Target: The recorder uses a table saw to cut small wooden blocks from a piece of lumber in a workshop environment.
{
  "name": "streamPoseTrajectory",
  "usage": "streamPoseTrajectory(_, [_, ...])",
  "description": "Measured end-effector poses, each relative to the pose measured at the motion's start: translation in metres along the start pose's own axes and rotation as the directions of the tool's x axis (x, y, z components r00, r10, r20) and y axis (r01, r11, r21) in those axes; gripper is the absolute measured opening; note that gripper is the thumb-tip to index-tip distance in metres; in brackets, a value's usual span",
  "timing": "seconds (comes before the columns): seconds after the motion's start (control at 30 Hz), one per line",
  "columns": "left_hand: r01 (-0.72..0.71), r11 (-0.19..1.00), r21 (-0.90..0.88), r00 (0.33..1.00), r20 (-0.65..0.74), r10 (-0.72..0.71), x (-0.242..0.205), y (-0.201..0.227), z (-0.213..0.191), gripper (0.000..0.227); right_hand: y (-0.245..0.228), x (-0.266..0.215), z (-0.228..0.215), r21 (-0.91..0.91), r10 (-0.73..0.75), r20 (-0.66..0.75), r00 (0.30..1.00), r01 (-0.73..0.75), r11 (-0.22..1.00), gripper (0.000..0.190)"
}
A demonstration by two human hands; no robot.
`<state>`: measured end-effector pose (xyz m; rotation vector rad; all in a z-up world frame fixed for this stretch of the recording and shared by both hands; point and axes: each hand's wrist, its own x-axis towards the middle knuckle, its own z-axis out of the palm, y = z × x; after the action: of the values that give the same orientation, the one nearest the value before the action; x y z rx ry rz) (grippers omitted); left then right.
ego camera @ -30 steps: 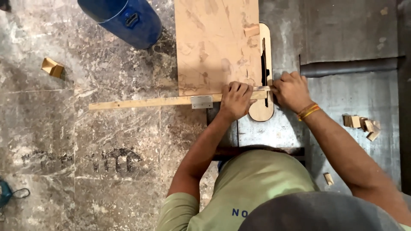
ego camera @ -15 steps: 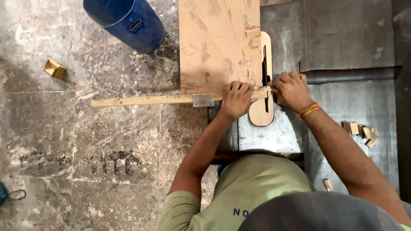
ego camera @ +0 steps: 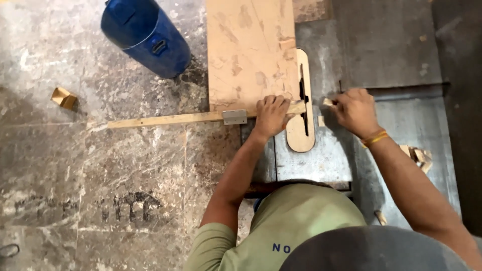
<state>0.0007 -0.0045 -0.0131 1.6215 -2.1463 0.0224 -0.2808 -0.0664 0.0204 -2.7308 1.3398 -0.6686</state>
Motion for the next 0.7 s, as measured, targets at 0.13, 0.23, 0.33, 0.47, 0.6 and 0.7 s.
streamPoseTrajectory(0.13, [-0.003, 0.998, -0.064, 0.999, 0.037, 0.006, -0.001, 0.002, 0.0, 0.048, 0.031, -0.06, -0.04, 0.101, 0.15, -0.025, 0.988, -0.146, 0.984, 0.017])
streamPoseTrajectory(0.23, [0.019, 0.993, -0.12, 0.989, 0.15, 0.0, -0.017, 0.006, 0.011, 0.046, 0.059, -0.119, -0.077, 0.113, 0.289, -0.074, 0.954, -0.28, 0.953, 0.015])
streamPoseTrajectory(0.33, [-0.05, 0.992, -0.12, 0.997, 0.059, 0.058, -0.037, 0.018, 0.01, 0.054, 0.086, -0.176, -0.106, 0.1, 0.465, -0.128, 0.876, -0.455, 0.885, 0.015])
streamPoseTrajectory(0.47, [0.08, 0.993, -0.082, 0.983, 0.171, -0.065, -0.053, 0.043, -0.012, 0.058, 0.101, -0.233, -0.106, 0.135, 0.667, -0.17, 0.725, -0.653, 0.745, 0.02])
streamPoseTrajectory(0.6, [0.074, 0.995, -0.068, 0.982, 0.178, -0.061, -0.063, 0.044, -0.012, 0.058, 0.113, -0.253, -0.083, 0.02, 0.653, -0.178, 0.736, -0.661, 0.75, 0.022])
streamPoseTrajectory(0.7, [0.099, 0.99, -0.103, 0.98, 0.184, -0.079, -0.062, 0.046, -0.015, 0.057, 0.119, -0.255, -0.074, -0.048, 0.648, -0.134, 0.75, -0.658, 0.751, 0.023])
